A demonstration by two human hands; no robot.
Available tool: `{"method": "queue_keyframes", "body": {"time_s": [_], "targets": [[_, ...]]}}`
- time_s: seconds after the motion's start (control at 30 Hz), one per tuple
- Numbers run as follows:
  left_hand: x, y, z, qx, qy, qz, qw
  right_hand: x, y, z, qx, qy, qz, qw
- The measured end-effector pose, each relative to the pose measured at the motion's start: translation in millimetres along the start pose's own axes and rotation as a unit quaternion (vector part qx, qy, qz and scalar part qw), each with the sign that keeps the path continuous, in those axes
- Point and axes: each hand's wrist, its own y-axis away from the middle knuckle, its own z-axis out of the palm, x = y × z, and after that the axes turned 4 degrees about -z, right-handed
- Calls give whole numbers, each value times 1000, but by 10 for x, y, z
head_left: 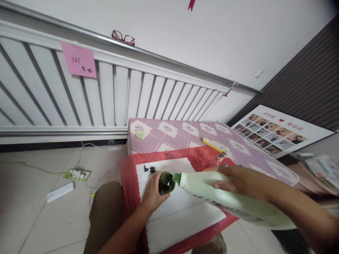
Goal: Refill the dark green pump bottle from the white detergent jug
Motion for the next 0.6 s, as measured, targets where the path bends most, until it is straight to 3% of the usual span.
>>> {"method": "queue_keyframes", "body": {"time_s": [0.6], "targets": [[-34, 0, 18, 0, 2, 3, 1000, -16, -12, -5, -12, 4, -1, 1000]]}}
